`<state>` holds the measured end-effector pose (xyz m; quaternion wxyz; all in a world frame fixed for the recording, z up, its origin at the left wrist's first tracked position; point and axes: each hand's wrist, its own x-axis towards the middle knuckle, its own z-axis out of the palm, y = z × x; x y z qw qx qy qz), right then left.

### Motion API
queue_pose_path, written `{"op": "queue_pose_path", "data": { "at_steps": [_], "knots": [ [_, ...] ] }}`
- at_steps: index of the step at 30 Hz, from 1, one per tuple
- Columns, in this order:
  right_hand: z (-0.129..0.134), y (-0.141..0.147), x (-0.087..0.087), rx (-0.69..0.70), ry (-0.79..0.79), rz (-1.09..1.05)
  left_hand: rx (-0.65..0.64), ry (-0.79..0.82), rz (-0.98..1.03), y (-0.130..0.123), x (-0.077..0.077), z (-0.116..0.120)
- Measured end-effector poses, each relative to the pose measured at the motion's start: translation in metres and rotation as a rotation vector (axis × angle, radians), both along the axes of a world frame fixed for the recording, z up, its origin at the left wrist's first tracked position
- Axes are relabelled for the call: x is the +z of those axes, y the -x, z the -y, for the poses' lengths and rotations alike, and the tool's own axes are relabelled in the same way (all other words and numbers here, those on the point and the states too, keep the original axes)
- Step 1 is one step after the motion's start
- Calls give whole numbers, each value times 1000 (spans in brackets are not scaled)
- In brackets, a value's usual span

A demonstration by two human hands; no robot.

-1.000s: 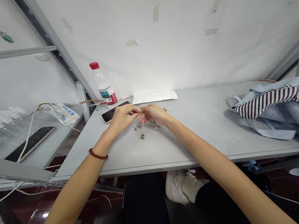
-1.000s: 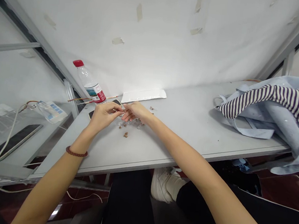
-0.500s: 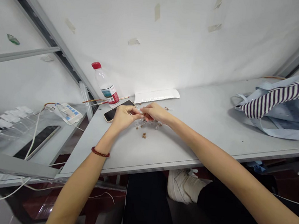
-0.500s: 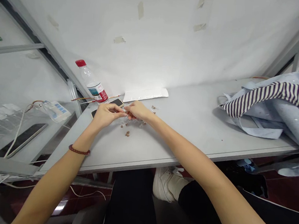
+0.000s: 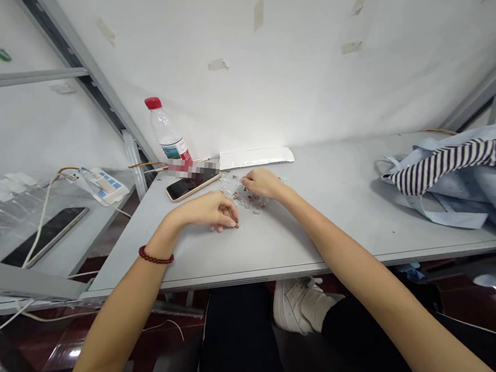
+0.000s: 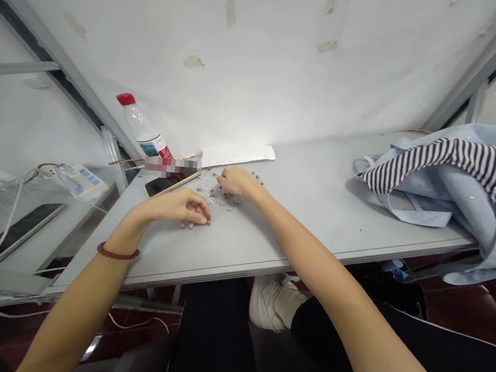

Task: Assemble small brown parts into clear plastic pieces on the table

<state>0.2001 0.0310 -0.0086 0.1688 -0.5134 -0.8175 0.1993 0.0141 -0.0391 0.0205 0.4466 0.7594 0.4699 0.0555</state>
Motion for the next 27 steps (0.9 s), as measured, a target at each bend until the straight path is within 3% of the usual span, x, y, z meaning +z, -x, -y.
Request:
{"op": "queue_pose_path", "data": {
  "at_steps": [7,14,20,24,27],
  "knots": [
    [3,1,2,9,-34,73,-96,-26,-50,-3,-6,1],
    [5,0,-1,14,-71,79,-81,-23,-121,-7,0,5],
    [4,0,-4,41,-116,119,-70,-20,-78,-5,-5,3],
    [3,2,-4,22,-135,46,-65,-36,-47,-4,-7,1],
    [-1,8,-5,-1,-233,-27,-48,-63,-23,-3,-5,1]
  ]
}}
